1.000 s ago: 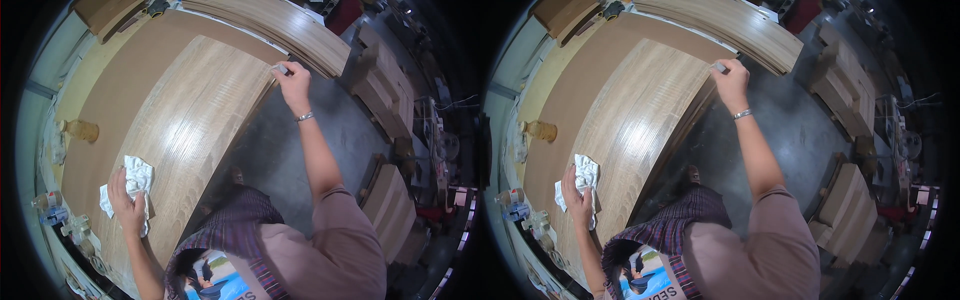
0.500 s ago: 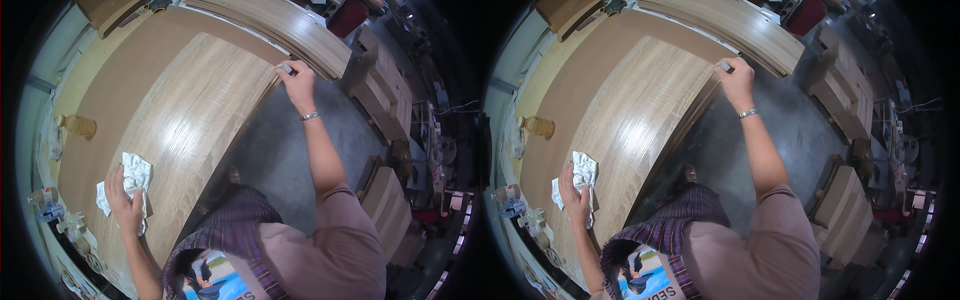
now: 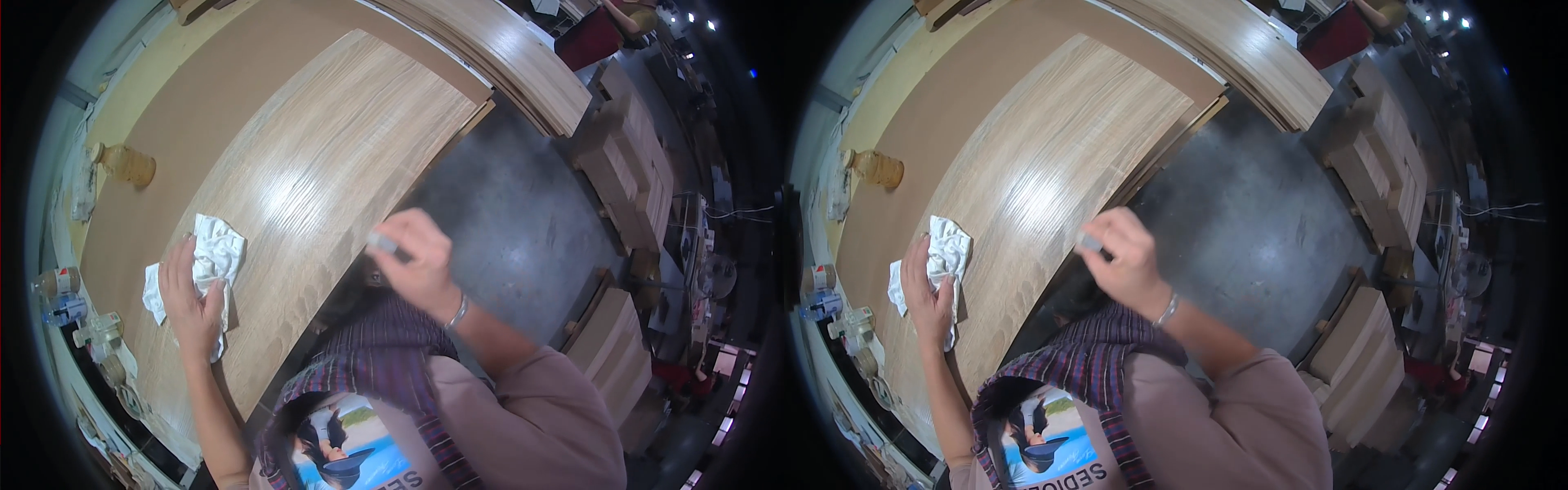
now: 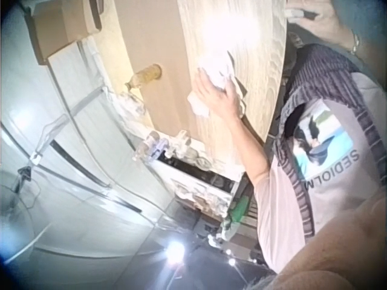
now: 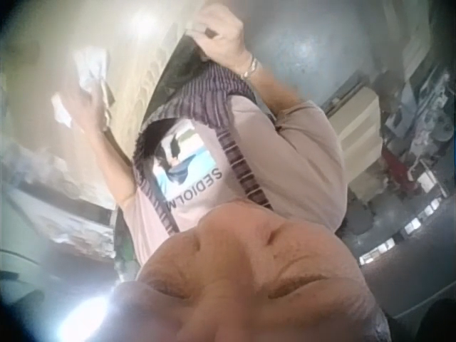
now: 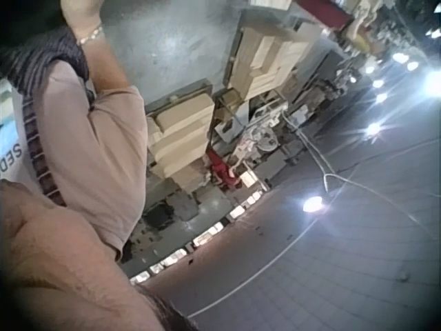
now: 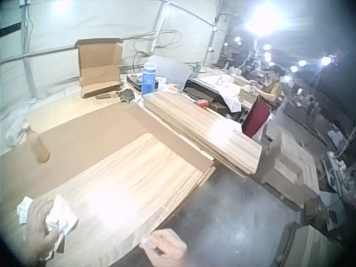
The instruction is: The person sands the surfaces and edges of wooden panels with a sanding block and wipes them with a cloth.
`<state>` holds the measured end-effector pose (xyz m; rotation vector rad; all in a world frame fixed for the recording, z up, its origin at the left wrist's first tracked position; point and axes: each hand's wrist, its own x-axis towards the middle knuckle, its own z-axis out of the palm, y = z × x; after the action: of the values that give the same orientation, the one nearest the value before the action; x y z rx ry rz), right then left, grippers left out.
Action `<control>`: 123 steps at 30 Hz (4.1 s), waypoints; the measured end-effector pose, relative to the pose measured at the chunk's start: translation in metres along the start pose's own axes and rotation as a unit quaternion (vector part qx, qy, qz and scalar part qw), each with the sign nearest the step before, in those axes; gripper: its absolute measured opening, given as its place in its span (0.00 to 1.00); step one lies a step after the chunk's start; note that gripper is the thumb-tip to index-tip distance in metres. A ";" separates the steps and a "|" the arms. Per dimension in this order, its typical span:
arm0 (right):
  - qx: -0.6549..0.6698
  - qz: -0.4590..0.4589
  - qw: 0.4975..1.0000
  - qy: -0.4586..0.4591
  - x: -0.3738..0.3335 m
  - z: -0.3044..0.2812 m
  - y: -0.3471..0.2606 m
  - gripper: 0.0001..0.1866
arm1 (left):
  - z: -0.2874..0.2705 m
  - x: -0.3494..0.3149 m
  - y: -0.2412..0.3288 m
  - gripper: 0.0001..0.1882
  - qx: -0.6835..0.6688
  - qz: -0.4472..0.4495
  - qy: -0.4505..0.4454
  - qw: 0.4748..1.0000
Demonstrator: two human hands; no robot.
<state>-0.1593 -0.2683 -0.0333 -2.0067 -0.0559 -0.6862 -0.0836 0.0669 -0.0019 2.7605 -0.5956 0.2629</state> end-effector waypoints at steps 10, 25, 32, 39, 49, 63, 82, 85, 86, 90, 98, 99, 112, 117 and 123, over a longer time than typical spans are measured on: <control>-0.088 0.073 0.987 0.110 0.074 -0.045 0.065 0.10 | -0.016 -0.040 -0.071 0.32 -0.054 -0.038 0.012 0.998; -0.023 0.035 0.999 -0.011 -0.147 0.130 -0.153 0.15 | -0.071 -0.153 -0.178 0.28 -0.033 -0.113 0.066 0.991; 0.007 -0.043 0.998 -0.047 -0.240 0.214 -0.242 0.17 | -0.069 -0.159 -0.180 0.28 -0.035 -0.091 0.069 0.993; 0.030 -0.107 0.983 -0.143 -0.268 0.242 -0.282 0.19 | -0.061 -0.163 -0.191 0.30 -0.007 -0.043 0.133 0.990; -0.056 -0.154 0.976 -0.146 -0.257 0.246 -0.290 0.18 | -0.064 -0.164 -0.186 0.31 -0.010 -0.072 0.108 0.991; -0.051 -0.289 0.900 -0.323 -0.213 0.264 -0.301 0.18 | -0.093 -0.193 -0.225 0.27 -0.206 -0.160 0.119 0.958; -0.062 -0.315 0.864 -0.388 -0.133 0.409 -0.324 0.06 | -0.136 -0.252 -0.298 0.10 -0.705 -0.273 0.347 0.554; -0.097 -0.288 0.863 -0.404 -0.121 0.422 -0.329 0.05 | -0.141 -0.295 -0.333 0.19 -0.728 -0.181 0.332 0.572; -0.101 -0.260 0.872 -0.403 -0.115 0.424 -0.328 0.05 | -0.144 -0.304 -0.330 0.24 -0.733 -0.127 0.339 0.576; -0.102 -0.240 0.878 -0.401 -0.113 0.437 -0.330 0.04 | -0.149 -0.341 -0.313 0.29 -0.696 -0.204 0.381 0.573; -0.123 -0.324 0.895 -0.282 -0.072 0.471 -0.310 0.05 | -0.136 -0.359 -0.282 0.22 -0.696 -0.281 0.325 0.575; -0.107 -0.283 0.919 -0.251 -0.065 0.469 -0.306 0.06 | -0.144 -0.353 -0.270 0.23 -0.660 -0.295 0.323 0.611; 0.106 0.121 0.970 -0.184 -0.078 0.350 -0.233 0.10 | -0.116 -0.303 -0.209 0.16 -0.174 0.151 0.099 0.968; 0.138 0.123 0.965 -0.187 -0.079 0.350 -0.236 0.10 | -0.151 -0.266 -0.326 0.16 0.065 -0.039 0.272 0.959; 0.151 0.135 0.962 -0.183 -0.073 0.342 -0.231 0.08 | -0.131 -0.287 -0.252 0.18 -0.066 0.091 0.111 0.988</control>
<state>-0.1416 0.1503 -0.0101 -1.7764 -0.0982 -0.1182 -0.2482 0.4357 -0.0121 2.5081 -0.7744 0.5425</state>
